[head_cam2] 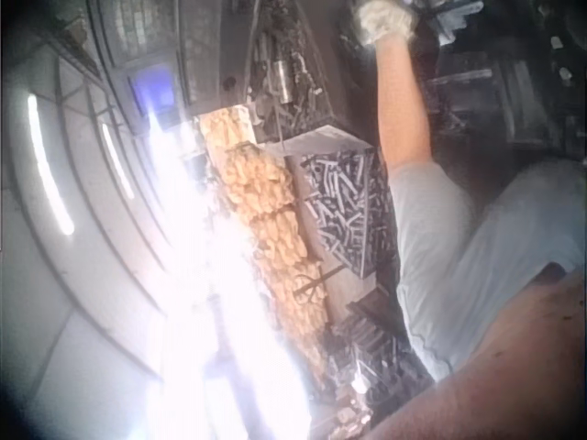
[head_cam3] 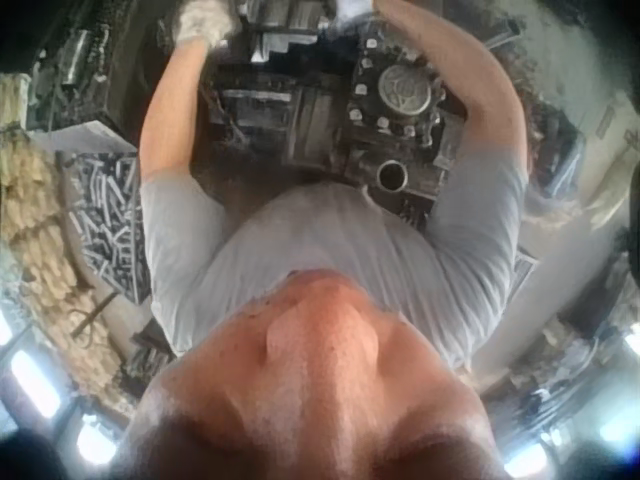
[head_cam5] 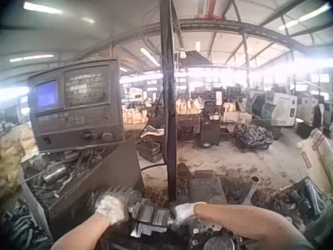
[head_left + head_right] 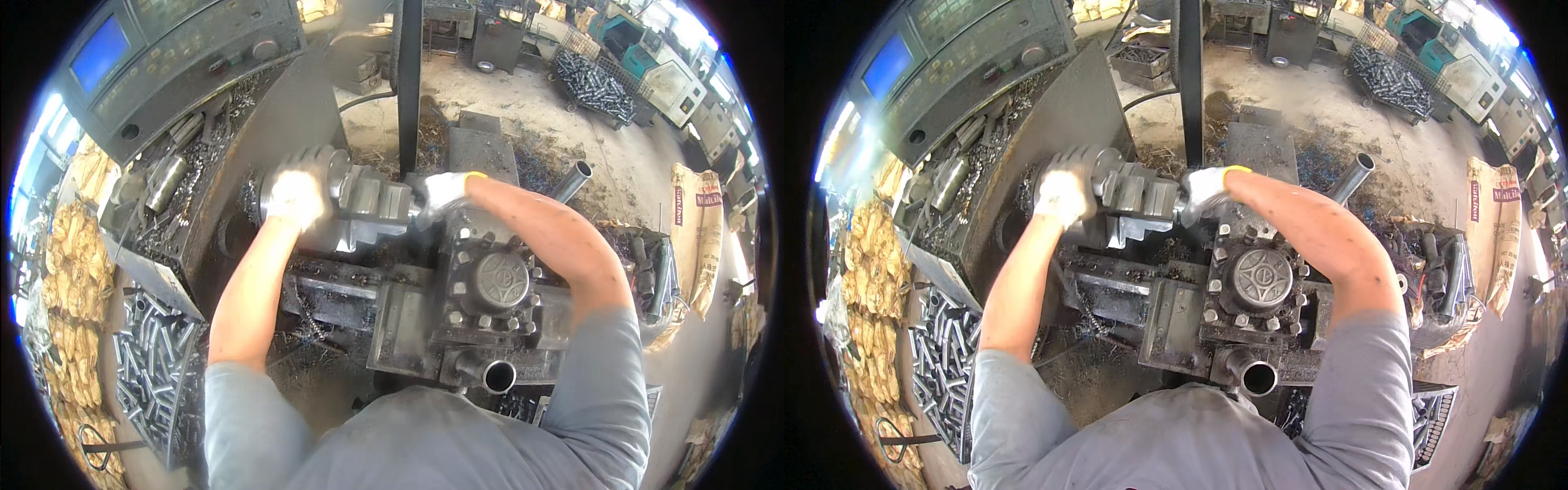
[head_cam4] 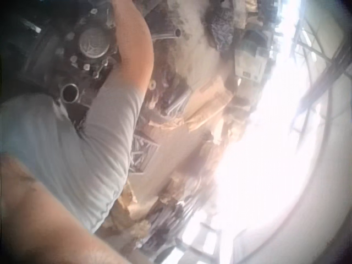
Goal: The person operates a metal turning machine, repeatedly loading cylindrical metal parts into the chuck, securing them, and removing finished pieces. The person places the processed parts into a nearby bin and continues the cycle with additional parts from a supply rack.
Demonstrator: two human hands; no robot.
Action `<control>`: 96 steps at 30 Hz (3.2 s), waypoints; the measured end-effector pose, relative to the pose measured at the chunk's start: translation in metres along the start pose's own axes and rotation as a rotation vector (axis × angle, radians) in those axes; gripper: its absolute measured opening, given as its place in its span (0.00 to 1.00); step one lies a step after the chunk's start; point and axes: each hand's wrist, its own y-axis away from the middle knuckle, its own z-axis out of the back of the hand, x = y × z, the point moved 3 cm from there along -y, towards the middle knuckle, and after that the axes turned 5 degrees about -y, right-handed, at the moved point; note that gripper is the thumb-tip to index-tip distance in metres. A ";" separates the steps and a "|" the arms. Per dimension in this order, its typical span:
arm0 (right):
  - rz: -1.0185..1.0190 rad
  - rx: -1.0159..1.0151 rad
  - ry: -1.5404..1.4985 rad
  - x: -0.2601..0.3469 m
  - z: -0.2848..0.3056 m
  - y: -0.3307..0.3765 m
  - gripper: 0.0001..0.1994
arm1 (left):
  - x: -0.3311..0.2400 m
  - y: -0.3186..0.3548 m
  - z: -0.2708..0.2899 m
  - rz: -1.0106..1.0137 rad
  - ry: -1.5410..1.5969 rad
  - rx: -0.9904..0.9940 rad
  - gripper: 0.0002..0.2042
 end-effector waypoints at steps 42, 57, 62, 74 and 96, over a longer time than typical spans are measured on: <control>-0.202 -0.304 -1.568 0.114 -0.351 0.156 0.37 | -0.144 0.271 -0.126 0.550 2.368 0.758 0.30; -0.731 -0.882 -1.376 0.008 -0.624 0.349 0.34 | -0.100 0.275 -0.193 0.407 2.299 0.477 0.21; -1.738 -1.413 -1.435 -0.052 -0.789 0.430 0.26 | -0.078 0.262 -0.157 -0.177 1.026 -0.040 0.30; -0.324 -1.407 -0.613 -0.024 -0.413 0.314 0.36 | -0.139 0.256 -0.103 0.050 1.851 0.389 0.24; -0.172 -0.798 -0.770 0.093 -0.285 0.109 0.21 | -0.050 0.271 -0.122 0.526 2.298 0.434 0.27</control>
